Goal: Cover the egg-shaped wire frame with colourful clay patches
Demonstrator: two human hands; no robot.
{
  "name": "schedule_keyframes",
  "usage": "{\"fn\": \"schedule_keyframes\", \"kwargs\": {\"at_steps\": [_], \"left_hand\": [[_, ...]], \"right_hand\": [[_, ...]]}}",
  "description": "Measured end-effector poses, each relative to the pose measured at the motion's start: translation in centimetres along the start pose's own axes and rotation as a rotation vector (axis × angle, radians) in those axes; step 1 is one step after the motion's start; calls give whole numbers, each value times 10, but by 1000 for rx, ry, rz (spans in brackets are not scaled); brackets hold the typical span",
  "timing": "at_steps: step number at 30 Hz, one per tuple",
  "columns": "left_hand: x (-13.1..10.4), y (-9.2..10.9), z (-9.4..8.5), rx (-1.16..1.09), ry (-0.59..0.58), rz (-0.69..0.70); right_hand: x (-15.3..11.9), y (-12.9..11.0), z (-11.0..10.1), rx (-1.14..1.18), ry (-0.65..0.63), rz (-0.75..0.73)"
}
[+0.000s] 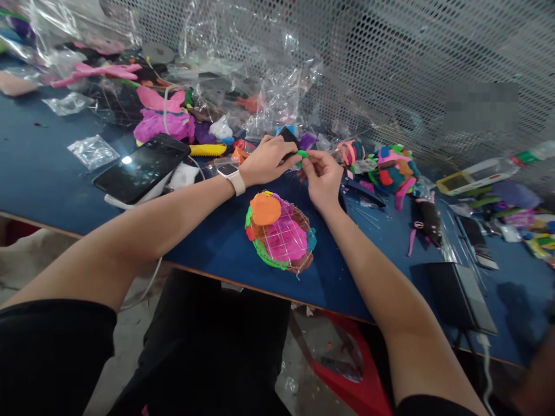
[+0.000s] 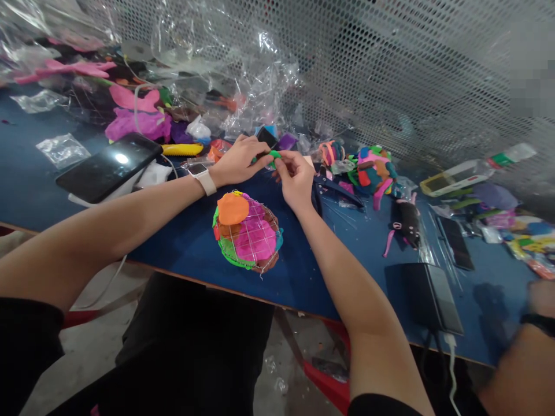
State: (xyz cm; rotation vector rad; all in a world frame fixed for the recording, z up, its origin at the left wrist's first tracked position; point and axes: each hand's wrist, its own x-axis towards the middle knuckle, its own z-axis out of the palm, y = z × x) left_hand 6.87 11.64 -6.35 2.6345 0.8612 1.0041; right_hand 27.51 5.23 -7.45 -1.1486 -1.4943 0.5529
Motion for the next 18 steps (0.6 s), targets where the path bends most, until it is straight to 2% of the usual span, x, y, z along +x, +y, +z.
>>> {"fn": "schedule_keyframes", "kwargs": {"at_steps": [5, 14, 18], "left_hand": [[2, -5, 0, -24, -17, 6], [2, -11, 1, -48, 19, 26], [1, -10, 5, -37, 34, 27]], "right_hand": [[-2, -1, 0, -22, -9, -2], [-7, -6, -1, -119, -185, -52], [-12, -9, 1, -121, -211, -76]]}}
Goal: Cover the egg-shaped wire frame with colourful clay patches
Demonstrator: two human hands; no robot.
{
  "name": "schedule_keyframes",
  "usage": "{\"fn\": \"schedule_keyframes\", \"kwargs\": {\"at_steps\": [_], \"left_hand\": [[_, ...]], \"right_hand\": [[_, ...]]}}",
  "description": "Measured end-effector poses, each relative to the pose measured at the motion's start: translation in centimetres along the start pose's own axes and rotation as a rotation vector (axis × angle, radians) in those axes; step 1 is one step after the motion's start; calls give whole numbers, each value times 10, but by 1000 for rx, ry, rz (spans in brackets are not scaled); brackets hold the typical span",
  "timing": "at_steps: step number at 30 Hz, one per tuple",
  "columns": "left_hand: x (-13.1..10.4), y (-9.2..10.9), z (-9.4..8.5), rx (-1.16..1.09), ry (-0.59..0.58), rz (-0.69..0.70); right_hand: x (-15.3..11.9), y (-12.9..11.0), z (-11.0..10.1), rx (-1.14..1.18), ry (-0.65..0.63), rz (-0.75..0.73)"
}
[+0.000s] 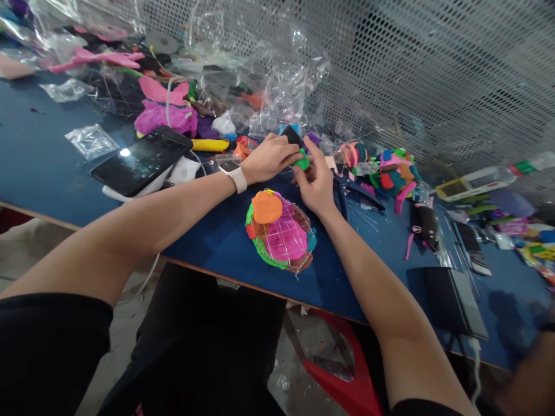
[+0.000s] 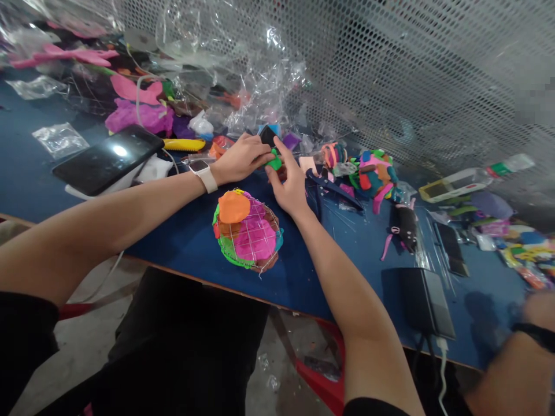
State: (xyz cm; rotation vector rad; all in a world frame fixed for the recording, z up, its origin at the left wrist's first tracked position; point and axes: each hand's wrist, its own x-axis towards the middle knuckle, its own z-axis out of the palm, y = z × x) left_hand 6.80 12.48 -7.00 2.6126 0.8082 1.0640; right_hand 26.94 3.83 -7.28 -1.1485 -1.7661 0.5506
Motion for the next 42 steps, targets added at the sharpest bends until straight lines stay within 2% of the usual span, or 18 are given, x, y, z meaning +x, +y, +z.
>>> {"fn": "schedule_keyframes", "kwargs": {"at_steps": [5, 9, 12, 16, 20, 24, 28, 34, 39, 42], "left_hand": [[-1, 3, -1, 11, 16, -8], [-1, 4, -2, 11, 2, -16], [0, 6, -3, 5, -9, -9], [-1, 10, -5, 2, 3, -9], [-1, 10, -4, -11, 6, -13], [-1, 4, 0, -31, 17, 7], [-1, 1, 1, -26, 11, 19], [-3, 1, 0, -2, -13, 34], [-5, 3, 3, 29, -26, 48], [-5, 1, 5, 38, -14, 61]], "right_hand": [[0, -4, 0, -6, 7, 6], [2, 7, 0, -9, -4, 13], [2, 19, 2, 2, -5, -36], [5, 26, 0, 72, 36, -93], [7, 27, -3, 140, 111, -45], [8, 32, -5, 115, 186, -25], [8, 40, -5, 101, 209, -47], [9, 44, -7, 36, 177, -141], [10, 44, -8, -4, 260, -145], [9, 43, -6, 36, 269, -168]]}}
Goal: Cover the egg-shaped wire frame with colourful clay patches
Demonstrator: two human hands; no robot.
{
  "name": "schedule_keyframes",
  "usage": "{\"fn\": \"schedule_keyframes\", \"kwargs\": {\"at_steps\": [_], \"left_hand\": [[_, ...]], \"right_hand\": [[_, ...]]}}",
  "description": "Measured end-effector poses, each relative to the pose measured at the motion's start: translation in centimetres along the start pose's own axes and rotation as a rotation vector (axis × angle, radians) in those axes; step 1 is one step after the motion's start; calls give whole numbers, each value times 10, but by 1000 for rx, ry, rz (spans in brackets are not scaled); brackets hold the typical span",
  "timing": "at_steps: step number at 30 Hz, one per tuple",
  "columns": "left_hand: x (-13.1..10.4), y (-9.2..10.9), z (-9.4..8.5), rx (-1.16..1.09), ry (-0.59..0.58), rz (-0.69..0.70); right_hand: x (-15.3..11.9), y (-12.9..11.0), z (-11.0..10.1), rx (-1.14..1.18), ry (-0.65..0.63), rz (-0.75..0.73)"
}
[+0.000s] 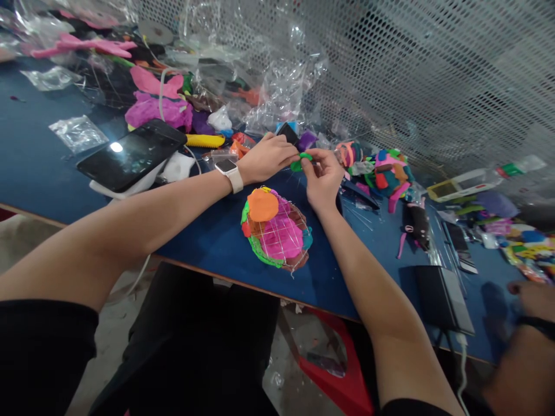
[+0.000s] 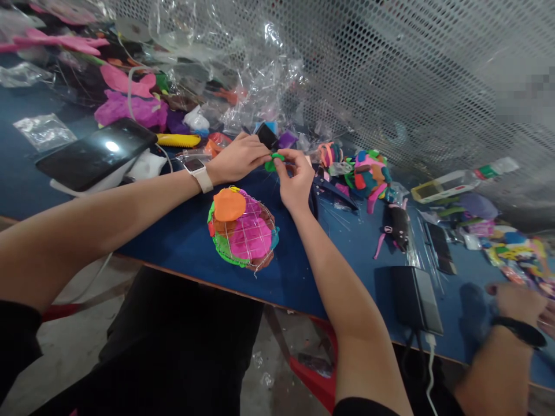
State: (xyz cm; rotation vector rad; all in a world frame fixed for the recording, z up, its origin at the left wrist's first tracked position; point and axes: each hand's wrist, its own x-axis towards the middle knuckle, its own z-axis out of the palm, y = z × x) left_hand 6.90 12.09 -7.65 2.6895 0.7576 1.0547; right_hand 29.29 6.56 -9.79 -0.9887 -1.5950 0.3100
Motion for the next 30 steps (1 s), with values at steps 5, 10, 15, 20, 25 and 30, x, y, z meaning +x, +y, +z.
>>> {"fn": "schedule_keyframes", "kwargs": {"at_steps": [5, 10, 15, 20, 25, 30], "left_hand": [[0, -4, 3, -7, 23, 19], [0, -1, 1, -14, 19, 19], [-1, 6, -3, -15, 4, 1], [0, 6, -4, -30, -11, -28], [1, 6, -5, -56, -1, -21], [1, 10, -8, -42, 14, -43]], "right_hand": [[1, -10, -1, -10, -48, -33], [4, -12, -3, -67, -99, -4], [4, -4, 0, -5, 11, 94], [2, -8, 2, 4, 50, 106], [1, -12, 2, -6, 36, 121], [2, -6, 1, 12, -16, 92]]}}
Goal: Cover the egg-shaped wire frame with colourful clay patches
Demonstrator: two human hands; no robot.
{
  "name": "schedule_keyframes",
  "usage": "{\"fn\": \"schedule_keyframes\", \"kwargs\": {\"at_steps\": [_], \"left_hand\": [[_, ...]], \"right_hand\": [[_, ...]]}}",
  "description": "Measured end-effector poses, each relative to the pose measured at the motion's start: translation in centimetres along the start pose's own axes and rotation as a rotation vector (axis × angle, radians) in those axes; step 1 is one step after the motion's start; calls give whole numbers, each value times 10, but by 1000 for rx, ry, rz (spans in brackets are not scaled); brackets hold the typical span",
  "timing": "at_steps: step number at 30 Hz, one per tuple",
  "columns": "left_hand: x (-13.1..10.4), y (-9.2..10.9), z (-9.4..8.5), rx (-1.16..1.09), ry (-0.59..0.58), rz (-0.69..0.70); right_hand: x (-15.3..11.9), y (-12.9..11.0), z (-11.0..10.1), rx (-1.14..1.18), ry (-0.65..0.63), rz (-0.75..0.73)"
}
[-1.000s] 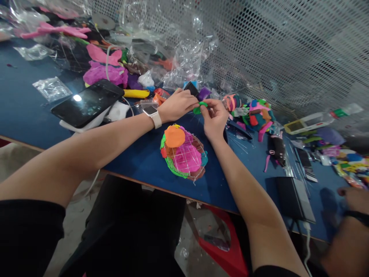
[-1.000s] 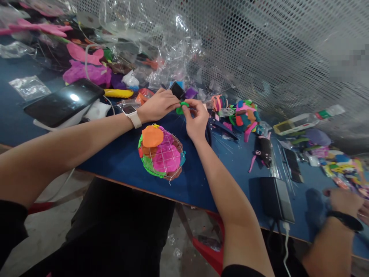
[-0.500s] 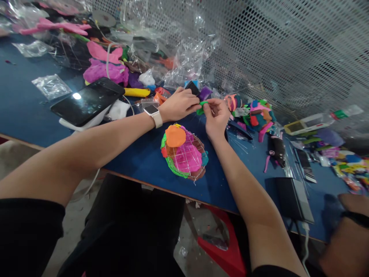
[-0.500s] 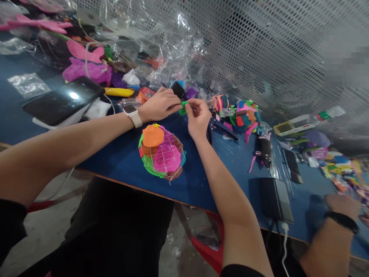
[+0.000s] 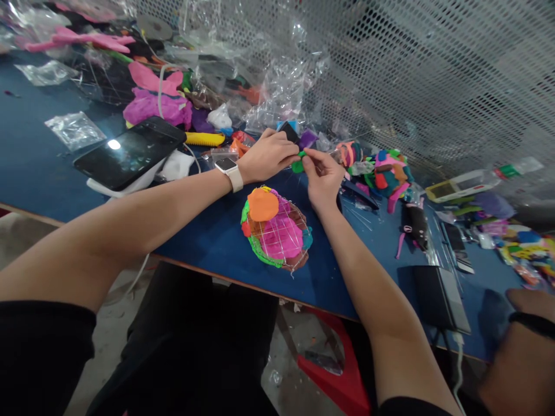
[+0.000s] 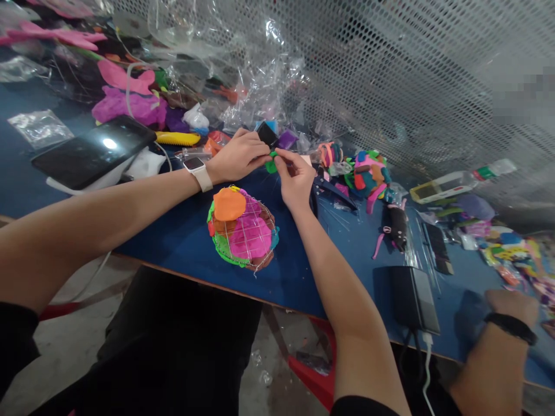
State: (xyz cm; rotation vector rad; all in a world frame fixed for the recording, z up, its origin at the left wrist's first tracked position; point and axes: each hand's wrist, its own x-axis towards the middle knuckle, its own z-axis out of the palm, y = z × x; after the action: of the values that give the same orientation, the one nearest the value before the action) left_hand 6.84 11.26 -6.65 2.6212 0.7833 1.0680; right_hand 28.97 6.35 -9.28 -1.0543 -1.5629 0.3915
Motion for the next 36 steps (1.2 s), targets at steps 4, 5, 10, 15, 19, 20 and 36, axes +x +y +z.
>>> {"fn": "schedule_keyframes", "kwargs": {"at_steps": [4, 5, 10, 15, 19, 20, 36], "left_hand": [[0, 2, 0, 13, -5, -35], [0, 2, 0, 14, -6, -37], [-1, 1, 1, 16, 19, -40], [0, -1, 2, 17, 29, -42], [0, -3, 2, 29, 80, -54], [0, -3, 1, 34, 96, -59], [-1, -4, 3, 45, 95, -63]], "right_hand": [[0, 2, -1, 30, -97, 5], [0, 1, -1, 36, -114, 4], [0, -7, -1, 7, -142, -7], [0, -6, 1, 15, -131, 39], [1, 5, 2, 56, -89, 21], [1, 8, 2, 61, -83, 28], [4, 1, 4, 72, -9, 101]]}}
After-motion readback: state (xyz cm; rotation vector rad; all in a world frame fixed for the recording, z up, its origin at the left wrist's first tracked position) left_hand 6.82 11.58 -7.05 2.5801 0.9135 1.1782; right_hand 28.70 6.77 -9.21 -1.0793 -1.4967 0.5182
